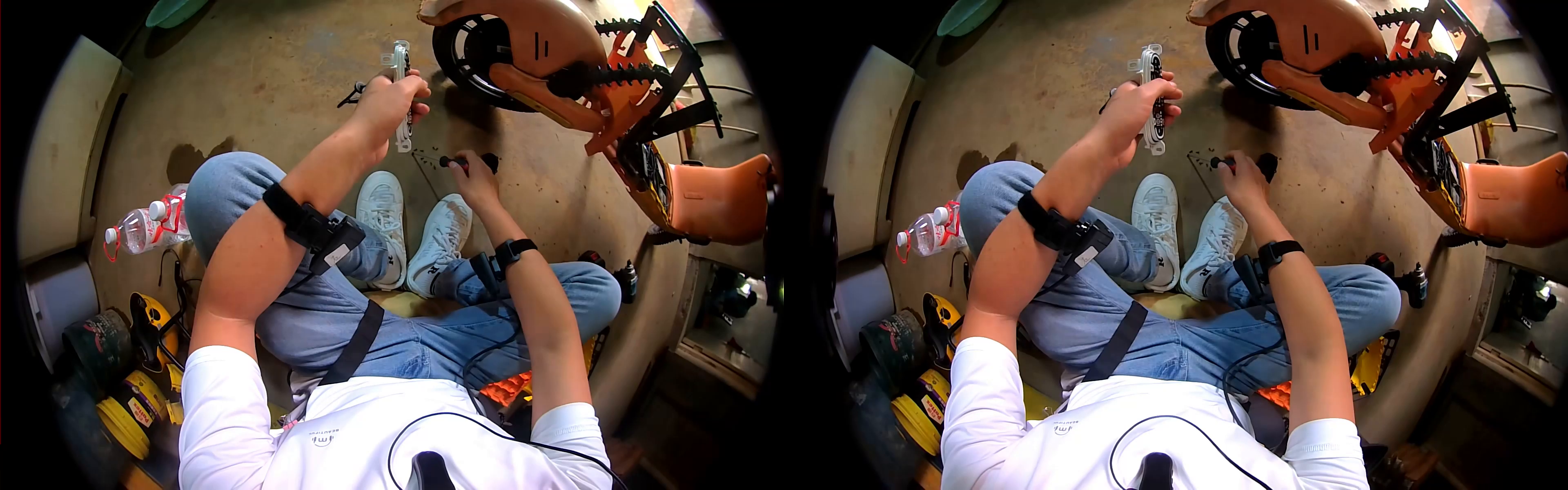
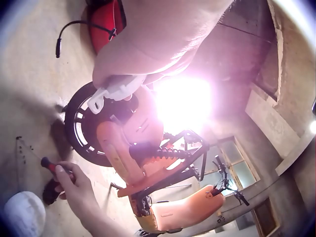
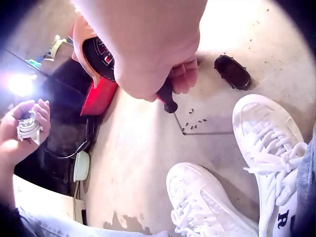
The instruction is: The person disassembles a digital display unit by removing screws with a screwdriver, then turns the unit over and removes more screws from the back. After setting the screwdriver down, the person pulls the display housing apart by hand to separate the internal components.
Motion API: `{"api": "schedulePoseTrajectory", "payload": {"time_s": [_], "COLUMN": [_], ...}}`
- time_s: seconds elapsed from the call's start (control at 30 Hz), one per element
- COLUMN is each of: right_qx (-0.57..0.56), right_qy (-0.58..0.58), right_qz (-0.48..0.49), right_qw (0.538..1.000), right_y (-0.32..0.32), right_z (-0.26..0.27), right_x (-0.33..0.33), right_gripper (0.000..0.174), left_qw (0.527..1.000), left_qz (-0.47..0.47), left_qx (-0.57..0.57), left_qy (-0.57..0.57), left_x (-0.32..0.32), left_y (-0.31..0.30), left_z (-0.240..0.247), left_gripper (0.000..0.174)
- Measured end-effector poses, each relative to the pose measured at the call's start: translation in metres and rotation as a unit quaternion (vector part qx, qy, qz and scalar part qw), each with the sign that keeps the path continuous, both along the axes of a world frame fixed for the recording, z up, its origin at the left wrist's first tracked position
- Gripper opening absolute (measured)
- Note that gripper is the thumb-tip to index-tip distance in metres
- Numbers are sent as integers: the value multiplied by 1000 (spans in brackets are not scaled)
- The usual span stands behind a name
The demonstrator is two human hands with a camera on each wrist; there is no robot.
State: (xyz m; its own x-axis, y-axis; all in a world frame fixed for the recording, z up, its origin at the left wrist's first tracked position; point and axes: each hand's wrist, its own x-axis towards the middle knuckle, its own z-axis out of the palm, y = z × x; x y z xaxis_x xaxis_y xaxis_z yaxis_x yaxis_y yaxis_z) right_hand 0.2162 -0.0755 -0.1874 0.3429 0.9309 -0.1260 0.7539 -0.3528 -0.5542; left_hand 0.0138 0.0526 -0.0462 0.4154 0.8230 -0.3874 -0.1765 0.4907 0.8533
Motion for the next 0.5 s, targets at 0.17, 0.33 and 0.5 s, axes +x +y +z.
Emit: {"api": "schedulePoseTrajectory", "payload": {"time_s": [0.17, 0.33, 0.5], "right_qx": [8, 74, 119], "right_qy": [82, 233, 326], "right_qz": [-28, -72, -90], "right_qw": [996, 967, 934], "right_y": [1, -1, -22], "right_z": [23, 104, 171], "right_x": [12, 31, 50], "right_gripper": [30, 27, 29], "left_qw": [999, 998, 999], "left_qz": [18, 37, 36], "left_qx": [29, 40, -15], "left_qy": [-1, 10, -28], "left_x": [-2, -2, -3], "left_y": [0, 2, 1], "left_z": [-4, -4, -8], "left_gripper": [33, 35, 30]}}
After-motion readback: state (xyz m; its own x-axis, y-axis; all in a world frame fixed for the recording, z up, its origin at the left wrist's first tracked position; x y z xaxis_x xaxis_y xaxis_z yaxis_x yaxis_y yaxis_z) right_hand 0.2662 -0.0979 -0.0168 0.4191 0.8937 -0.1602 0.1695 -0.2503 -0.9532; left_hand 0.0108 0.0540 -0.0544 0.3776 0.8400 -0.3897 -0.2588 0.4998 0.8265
